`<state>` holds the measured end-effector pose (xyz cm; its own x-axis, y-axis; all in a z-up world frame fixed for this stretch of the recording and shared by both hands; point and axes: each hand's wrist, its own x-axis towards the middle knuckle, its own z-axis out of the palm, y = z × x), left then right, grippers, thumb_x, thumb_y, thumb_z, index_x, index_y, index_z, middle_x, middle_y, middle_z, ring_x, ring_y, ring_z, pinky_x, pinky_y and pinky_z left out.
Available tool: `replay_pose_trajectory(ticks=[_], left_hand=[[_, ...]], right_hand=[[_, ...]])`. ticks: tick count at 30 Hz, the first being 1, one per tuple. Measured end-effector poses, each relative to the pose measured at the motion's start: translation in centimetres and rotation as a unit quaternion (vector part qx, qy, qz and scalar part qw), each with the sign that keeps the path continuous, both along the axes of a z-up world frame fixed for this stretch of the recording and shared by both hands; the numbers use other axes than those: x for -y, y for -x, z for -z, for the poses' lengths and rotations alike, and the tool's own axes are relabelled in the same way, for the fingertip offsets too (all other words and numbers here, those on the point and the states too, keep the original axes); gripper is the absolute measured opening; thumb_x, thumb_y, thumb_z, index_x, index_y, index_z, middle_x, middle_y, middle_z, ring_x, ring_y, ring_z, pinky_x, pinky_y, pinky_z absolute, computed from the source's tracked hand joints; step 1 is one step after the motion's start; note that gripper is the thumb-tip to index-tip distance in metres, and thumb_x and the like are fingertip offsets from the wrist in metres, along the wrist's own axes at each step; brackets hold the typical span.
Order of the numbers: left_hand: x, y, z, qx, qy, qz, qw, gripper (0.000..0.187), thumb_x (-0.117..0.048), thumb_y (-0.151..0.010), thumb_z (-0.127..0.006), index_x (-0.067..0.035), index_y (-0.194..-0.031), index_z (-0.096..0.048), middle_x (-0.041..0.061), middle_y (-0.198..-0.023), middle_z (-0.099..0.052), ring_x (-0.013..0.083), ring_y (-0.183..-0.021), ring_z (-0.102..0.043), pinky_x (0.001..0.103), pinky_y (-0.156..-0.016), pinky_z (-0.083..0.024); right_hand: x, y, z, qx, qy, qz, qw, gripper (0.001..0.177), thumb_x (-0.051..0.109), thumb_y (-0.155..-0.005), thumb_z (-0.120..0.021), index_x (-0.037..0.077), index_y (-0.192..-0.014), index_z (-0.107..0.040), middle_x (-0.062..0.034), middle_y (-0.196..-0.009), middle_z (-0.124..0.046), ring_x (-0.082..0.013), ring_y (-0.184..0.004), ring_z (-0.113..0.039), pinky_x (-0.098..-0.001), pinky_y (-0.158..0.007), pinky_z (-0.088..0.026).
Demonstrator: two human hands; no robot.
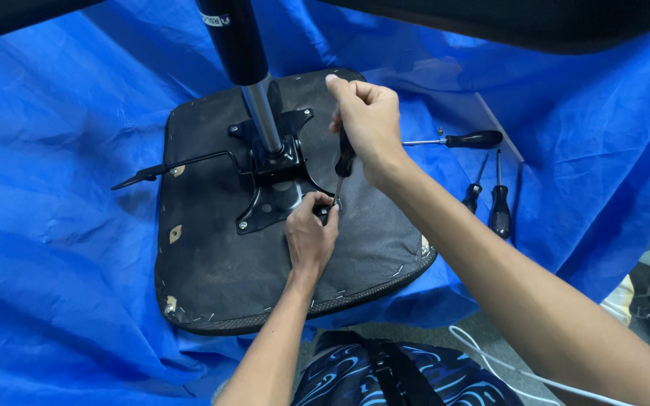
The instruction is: The person uses a screwdriver to loosen and remove screws from the metal base of an overturned office chair. The person removes two screws from the chair base and sets them aside on the blue tarp.
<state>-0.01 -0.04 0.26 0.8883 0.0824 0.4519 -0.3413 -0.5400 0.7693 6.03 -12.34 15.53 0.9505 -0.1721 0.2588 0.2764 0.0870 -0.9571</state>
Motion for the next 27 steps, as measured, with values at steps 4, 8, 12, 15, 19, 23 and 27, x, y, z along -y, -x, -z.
replay_pose_trajectory(ticks=[4,8,12,15,19,23,27], left_hand=[[-0.1,0.2,0.0,-0.004,-0.004,0.012,1.000,0.022,-0.005,-0.086,-0.073,-0.006,-0.107,-0.066,0.007,-0.091,-0.077,0.0097,-0.045,-0.061,0.026,-0.047,-0.050],[0.2,-0.1,0.0,0.048,-0.012,0.018,0.999,0.024,-0.005,-0.088,-0.073,-0.008,-0.110,-0.065,0.006,-0.093,-0.078,0.0102,-0.062,-0.068,0.026,-0.059,-0.055],[0.0,0.0,0.3,-0.035,-0.001,0.006,0.999,0.018,-0.008,-0.089,-0.074,-0.007,-0.105,-0.066,0.006,-0.094,-0.078,0.0151,-0.052,-0.068,0.029,-0.054,-0.054],[0.1,0.1,0.2,-0.055,0.003,-0.004,0.998,0.015,-0.008,-0.089,-0.074,-0.006,-0.101,-0.066,0.007,-0.094,-0.078,0.0183,-0.059,-0.073,0.029,-0.057,-0.057],[0.2,-0.3,0.3,0.009,-0.005,-0.002,1.000,0.014,-0.008,-0.089,-0.074,-0.005,-0.098,-0.064,0.009,-0.087,-0.076,0.0193,-0.082,-0.078,0.029,-0.071,-0.063],[0.4,-0.2,0.3,0.011,-0.012,-0.014,1.000,0.015,-0.008,-0.087,-0.077,-0.005,-0.094,-0.064,0.009,-0.086,-0.076,0.0222,-0.085,-0.078,0.033,-0.078,-0.063],[0.6,-0.3,0.2,0.016,-0.031,-0.012,0.999,0.016,-0.008,-0.088,-0.076,-0.006,-0.093,-0.061,0.008,-0.084,-0.074,0.0220,-0.081,-0.077,0.034,-0.074,-0.063]], right_hand=[[0.3,-0.4,-0.5,-0.048,0.037,-0.183,0.981,0.035,0.025,-0.092,-0.070,0.011,-0.061,-0.059,-0.0001,-0.054,-0.050,-0.0116,-0.048,-0.050,-0.0287,-0.050,-0.047],[0.8,-0.2,-1.3,0.002,0.127,-0.255,0.958,0.041,0.029,-0.097,-0.072,0.013,-0.063,-0.057,0.0010,-0.059,-0.058,-0.0081,-0.055,-0.059,-0.0231,-0.056,-0.049],[-1.4,0.3,-0.5,0.055,0.041,-0.058,0.996,0.042,0.034,-0.099,-0.068,0.014,-0.064,-0.056,0.0018,-0.061,-0.061,-0.0068,-0.055,-0.059,-0.0225,-0.056,-0.051],[-2.3,0.2,-0.1,0.004,-0.037,0.048,0.998,0.049,0.037,-0.098,-0.065,0.013,-0.059,-0.050,-0.0001,-0.057,-0.059,-0.0091,-0.050,-0.058,-0.0242,-0.051,-0.047],[-1.2,-0.3,-0.5,-0.025,0.004,-0.059,0.998,0.049,0.039,-0.100,-0.062,0.013,-0.060,-0.051,-0.0004,-0.055,-0.053,-0.0102,-0.048,-0.053,-0.0260,-0.049,-0.046],[0.0,-0.3,-0.7,-0.024,0.012,-0.168,0.985,0.044,0.035,-0.099,-0.065,0.014,-0.062,-0.052,0.0015,-0.057,-0.053,-0.0095,-0.051,-0.056,-0.0263,-0.050,-0.048],[-0.7,0.5,0.3,0.083,-0.025,-0.039,0.996,0.045,0.030,-0.101,-0.067,0.012,-0.063,-0.051,0.0024,-0.058,-0.053,-0.0072,-0.051,-0.053,-0.0250,-0.051,-0.044]])
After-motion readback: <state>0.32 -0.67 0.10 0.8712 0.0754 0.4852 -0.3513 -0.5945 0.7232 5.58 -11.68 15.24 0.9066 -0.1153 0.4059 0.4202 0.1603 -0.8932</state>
